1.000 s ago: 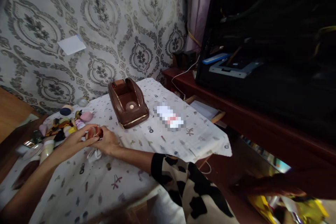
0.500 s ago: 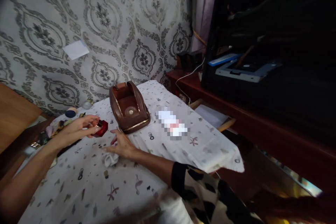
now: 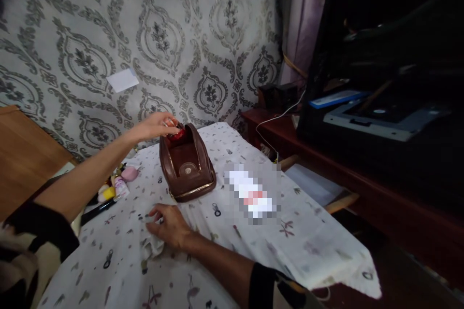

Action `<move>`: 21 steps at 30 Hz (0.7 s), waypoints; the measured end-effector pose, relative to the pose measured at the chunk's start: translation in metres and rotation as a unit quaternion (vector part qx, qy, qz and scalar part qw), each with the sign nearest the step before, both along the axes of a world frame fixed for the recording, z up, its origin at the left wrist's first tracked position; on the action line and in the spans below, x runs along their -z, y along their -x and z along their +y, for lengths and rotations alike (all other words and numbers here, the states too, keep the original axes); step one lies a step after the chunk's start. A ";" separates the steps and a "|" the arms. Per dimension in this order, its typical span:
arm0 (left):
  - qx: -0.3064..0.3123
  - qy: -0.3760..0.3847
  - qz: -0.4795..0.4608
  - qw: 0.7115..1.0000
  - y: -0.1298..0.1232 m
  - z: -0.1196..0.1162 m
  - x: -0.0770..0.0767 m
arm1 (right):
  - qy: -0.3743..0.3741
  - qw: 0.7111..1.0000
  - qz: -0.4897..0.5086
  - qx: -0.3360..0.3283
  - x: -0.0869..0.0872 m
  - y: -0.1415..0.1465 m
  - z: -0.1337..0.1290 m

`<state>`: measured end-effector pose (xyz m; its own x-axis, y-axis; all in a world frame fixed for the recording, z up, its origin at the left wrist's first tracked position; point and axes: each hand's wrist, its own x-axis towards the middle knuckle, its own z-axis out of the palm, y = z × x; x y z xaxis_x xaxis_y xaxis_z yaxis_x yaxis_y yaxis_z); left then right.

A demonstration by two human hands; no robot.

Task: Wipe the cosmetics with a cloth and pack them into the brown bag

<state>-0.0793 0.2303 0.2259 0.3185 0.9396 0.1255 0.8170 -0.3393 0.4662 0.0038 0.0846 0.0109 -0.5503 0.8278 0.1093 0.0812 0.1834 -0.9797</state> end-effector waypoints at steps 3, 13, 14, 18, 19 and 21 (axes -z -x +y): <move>-0.006 0.019 0.185 0.983 -0.011 0.032 0.014 | 0.001 1.000 -0.011 0.000 -0.002 -0.001 -0.001; -0.040 0.130 0.390 0.911 -0.023 0.095 0.065 | 0.019 1.000 -0.020 0.007 -0.002 0.002 -0.002; -0.036 0.133 0.397 0.907 -0.023 0.101 0.069 | 0.022 1.000 -0.019 0.006 -0.003 0.002 -0.002; -0.004 0.119 0.402 0.908 -0.022 0.119 0.090 | 0.030 0.999 -0.016 -0.002 -0.007 0.000 -0.003; 0.008 0.111 0.398 0.911 -0.022 0.122 0.096 | 0.029 0.999 -0.015 -0.003 -0.008 -0.001 -0.003; 0.038 0.088 0.383 0.919 -0.021 0.128 0.107 | 0.030 0.999 -0.014 -0.003 -0.008 -0.001 -0.003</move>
<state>-0.0579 0.3580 0.1190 0.3161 0.8948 -0.3153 0.9053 -0.3839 -0.1819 0.0051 0.0815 0.0191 -0.5573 0.8291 0.0445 0.1081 0.1256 -0.9862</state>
